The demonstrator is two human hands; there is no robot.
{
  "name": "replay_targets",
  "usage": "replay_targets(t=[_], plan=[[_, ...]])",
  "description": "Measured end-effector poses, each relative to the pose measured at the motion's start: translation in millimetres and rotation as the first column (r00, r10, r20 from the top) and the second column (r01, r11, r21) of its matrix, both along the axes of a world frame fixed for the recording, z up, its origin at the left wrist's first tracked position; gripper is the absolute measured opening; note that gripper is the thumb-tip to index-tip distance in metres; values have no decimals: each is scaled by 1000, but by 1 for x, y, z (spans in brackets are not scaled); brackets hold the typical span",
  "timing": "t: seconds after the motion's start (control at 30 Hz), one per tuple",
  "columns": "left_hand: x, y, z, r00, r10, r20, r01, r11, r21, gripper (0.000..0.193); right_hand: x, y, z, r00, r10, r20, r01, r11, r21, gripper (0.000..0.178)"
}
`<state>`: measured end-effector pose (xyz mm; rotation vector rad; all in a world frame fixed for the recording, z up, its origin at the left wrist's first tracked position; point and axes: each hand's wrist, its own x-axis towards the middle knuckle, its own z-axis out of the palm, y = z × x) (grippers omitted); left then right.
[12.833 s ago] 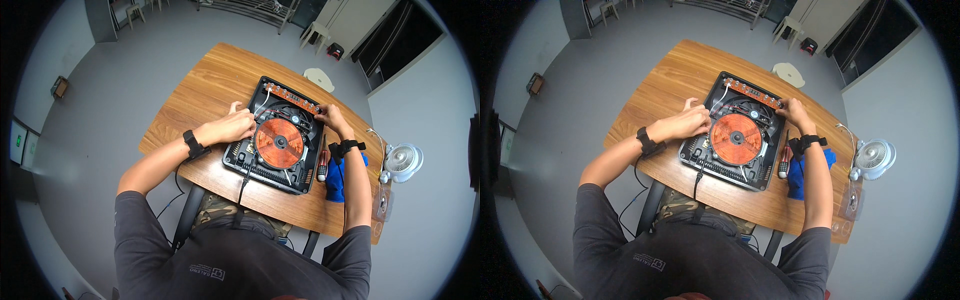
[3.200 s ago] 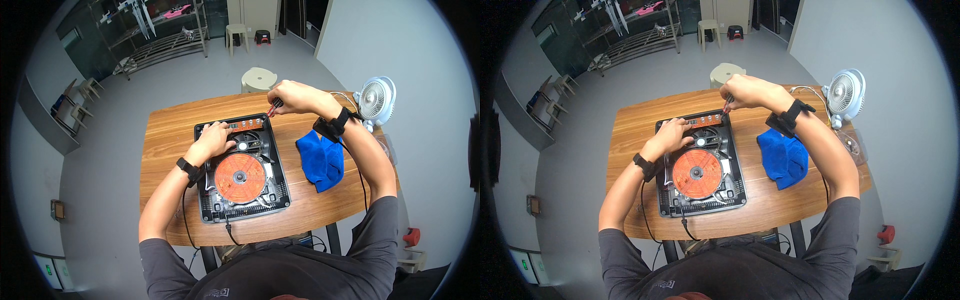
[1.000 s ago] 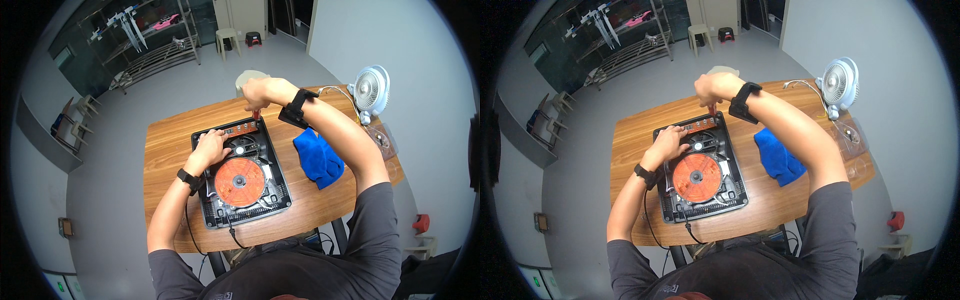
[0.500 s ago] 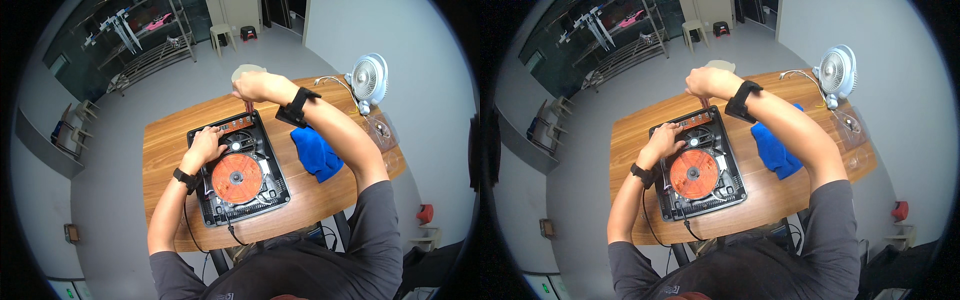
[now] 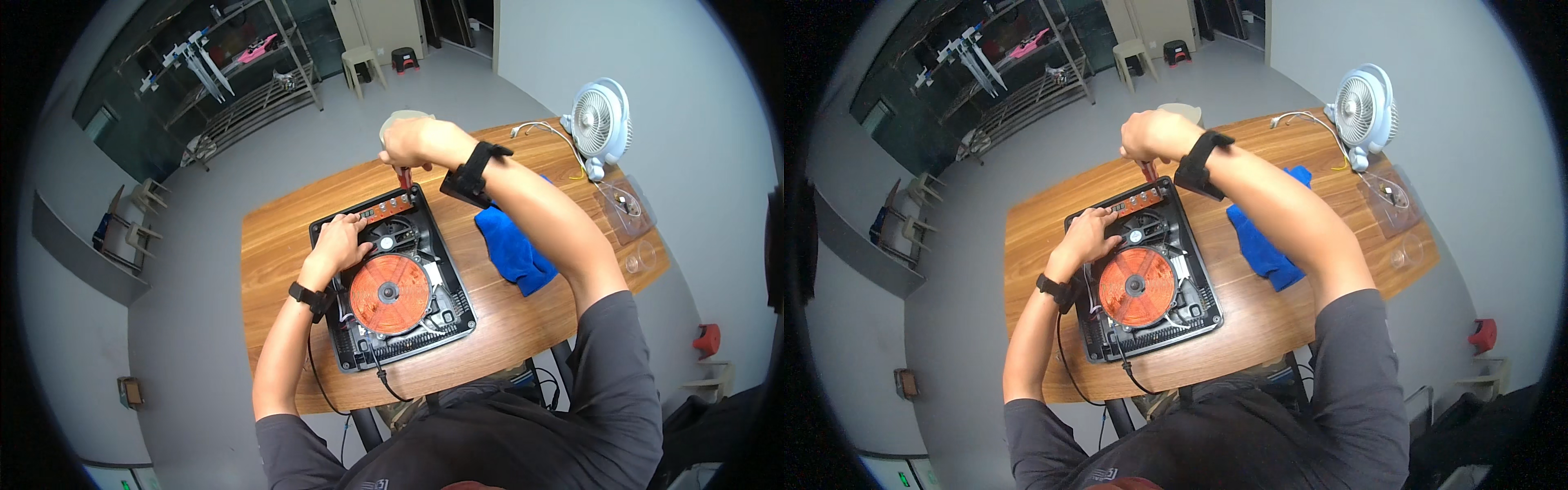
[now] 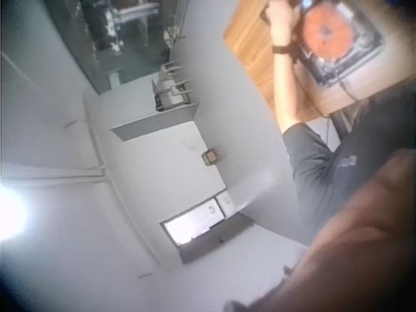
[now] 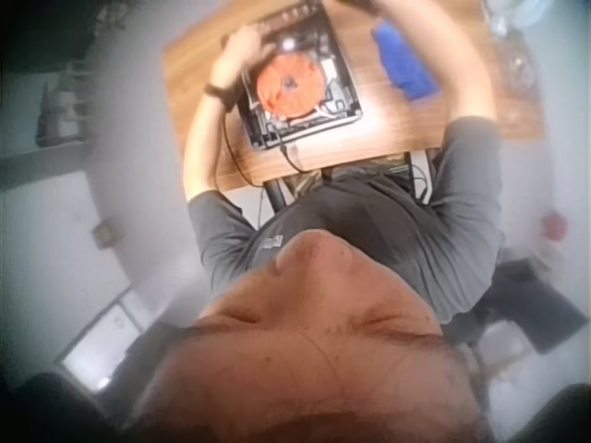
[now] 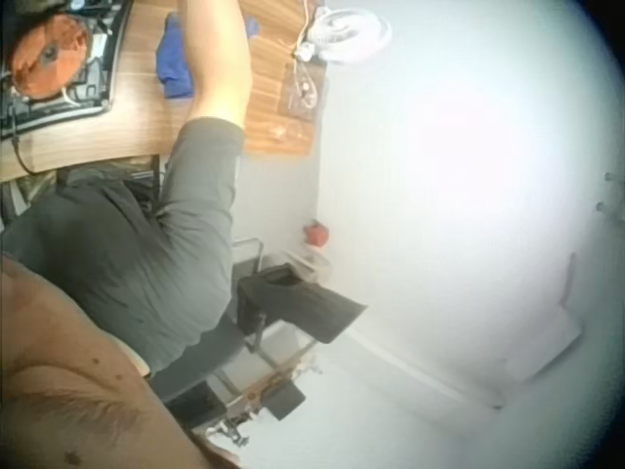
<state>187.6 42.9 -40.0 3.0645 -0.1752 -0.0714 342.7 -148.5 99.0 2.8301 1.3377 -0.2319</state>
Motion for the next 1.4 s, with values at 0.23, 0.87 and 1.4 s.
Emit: replay_targets(t=[0.23, 0.87, 1.4], plan=[[-1, -4, 2, 1000, 16, -1, -16, 1000, -9, 62, -10, -2, 1, 988, -51, 144, 38, 996, 87, 42], [-2, -3, 3, 1000, 14, 6, -14, 999, -29, 62, -7, -16, 14, 1000, 14, 13, -13, 999, -47, 52], [-3, -7, 4, 999, 36, -11, -36, 998, -44, 60, 2, -9, -4, 1000, 24, 0, -24, 996, 82, 42]])
